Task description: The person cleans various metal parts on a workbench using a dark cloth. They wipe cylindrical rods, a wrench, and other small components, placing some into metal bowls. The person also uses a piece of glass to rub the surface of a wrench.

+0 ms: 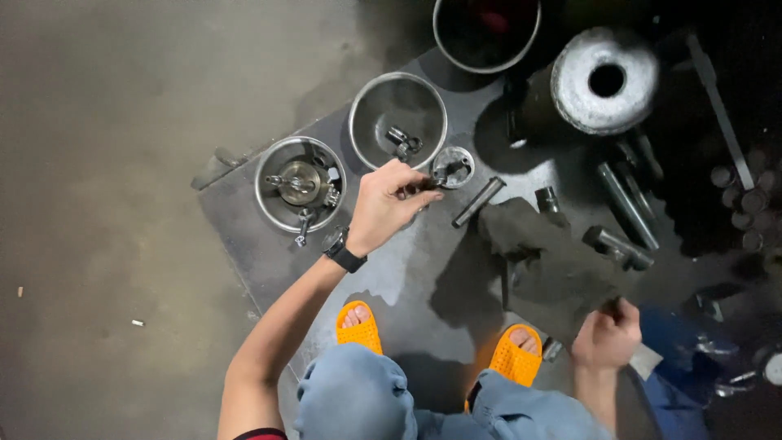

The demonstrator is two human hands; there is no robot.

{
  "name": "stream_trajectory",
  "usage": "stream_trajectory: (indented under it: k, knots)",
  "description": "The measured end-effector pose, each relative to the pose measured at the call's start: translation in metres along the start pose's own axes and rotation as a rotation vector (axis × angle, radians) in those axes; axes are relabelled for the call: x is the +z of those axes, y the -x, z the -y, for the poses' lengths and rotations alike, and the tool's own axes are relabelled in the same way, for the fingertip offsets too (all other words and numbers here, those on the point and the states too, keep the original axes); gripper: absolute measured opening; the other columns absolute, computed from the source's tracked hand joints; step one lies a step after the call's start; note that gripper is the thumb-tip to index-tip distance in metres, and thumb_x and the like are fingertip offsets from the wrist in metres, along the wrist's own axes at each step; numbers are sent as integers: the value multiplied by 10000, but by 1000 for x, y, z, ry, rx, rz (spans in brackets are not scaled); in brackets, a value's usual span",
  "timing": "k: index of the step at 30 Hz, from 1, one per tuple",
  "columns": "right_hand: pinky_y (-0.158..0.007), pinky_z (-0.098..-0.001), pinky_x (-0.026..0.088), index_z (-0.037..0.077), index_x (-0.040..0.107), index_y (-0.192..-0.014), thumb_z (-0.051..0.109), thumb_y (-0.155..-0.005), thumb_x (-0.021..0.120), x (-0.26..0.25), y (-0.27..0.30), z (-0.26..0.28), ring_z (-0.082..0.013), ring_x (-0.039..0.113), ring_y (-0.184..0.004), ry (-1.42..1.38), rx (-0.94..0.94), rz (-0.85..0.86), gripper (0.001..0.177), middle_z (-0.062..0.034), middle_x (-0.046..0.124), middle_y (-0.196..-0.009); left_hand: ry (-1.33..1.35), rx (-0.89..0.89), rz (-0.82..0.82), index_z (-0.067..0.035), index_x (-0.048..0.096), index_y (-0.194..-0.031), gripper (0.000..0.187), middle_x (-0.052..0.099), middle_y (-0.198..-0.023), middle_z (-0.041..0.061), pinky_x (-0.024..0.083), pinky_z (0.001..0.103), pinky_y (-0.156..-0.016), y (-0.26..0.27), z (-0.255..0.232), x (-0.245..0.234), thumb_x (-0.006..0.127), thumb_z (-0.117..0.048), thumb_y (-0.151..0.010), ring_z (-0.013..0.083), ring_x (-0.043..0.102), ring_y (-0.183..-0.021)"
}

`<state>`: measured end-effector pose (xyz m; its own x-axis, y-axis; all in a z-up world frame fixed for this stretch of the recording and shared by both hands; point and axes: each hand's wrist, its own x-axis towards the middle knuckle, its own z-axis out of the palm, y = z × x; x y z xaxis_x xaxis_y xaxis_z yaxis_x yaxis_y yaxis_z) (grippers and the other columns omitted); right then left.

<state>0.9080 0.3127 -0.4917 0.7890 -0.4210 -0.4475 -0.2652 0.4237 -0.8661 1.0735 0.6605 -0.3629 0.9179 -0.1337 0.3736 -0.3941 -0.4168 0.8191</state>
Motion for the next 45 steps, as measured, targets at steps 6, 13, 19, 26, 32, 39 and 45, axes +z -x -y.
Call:
stream_trajectory:
  k: [6, 13, 19, 26, 32, 39, 45]
  knots:
    - [-800, -296, 475, 76, 596, -886, 118, -826, 427, 57, -7, -13, -167, 591, -870, 239, -103, 208, 184, -81, 611, -853, 160, -153, 115, 6, 608, -736, 164, 575, -594, 78, 440, 184, -443, 33, 17, 29, 764, -13, -691, 133, 535, -553]
    - [-739, -392, 499, -44, 628, -826, -107, -574, 458, 114, -15, -29, -234, 613, -825, 584, -235, 544, 311, -160, 650, -782, -129, -30, 621, -11, 599, -799, 155, 530, -650, 85, 485, 303, -576, 71, 30, 72, 711, -97, -735, 232, 540, -673]
    - [-696, -414, 517, -12, 627, -799, -49, -496, 551, 105, 1, -44, -328, 630, -800, 927, -274, 933, 314, -155, 653, -742, -444, 179, 1071, -88, 607, -688, 85, 579, -643, 66, 487, 349, -593, 111, 48, 97, 677, -130, -712, 242, 570, -648]
    - [-516, -342, 462, 109, 624, -640, -4, -493, 621, 71, -3, -89, -256, 588, -546, 852, -420, 798, 185, 4, 581, -575, -568, 331, 991, -124, 615, -644, 74, 624, -628, 49, 468, 345, -567, 120, 48, 107, 667, -171, -668, 246, 611, -622]
    - [-691, -359, 446, -103, 626, -884, 202, -908, 515, 93, 5, -27, -222, 547, -866, 624, -27, 134, 326, -290, 622, -800, 19, -327, 375, -78, 645, -738, 185, 640, -689, 108, 501, 302, -618, 77, 18, 59, 788, -180, -677, 273, 634, -707]
    - [-749, -380, 424, -18, 539, -987, 128, -854, 478, 20, -38, -129, -254, 541, -899, 840, -46, 177, 206, -228, 558, -870, 906, -1242, -2, 25, 515, -906, 147, 485, -673, 54, 480, 241, -459, 155, 73, 49, 567, -112, -893, 148, 562, -530]
    - [-819, -405, 397, 86, 435, -1110, 40, -790, 434, -16, -69, -221, -292, 532, -938, 1092, -59, 197, 324, -153, 482, -954, 1015, -898, 297, 62, 460, -1027, 313, 354, -407, 66, 381, 260, -423, 160, 64, 88, 315, -214, -1001, 240, 496, -383]
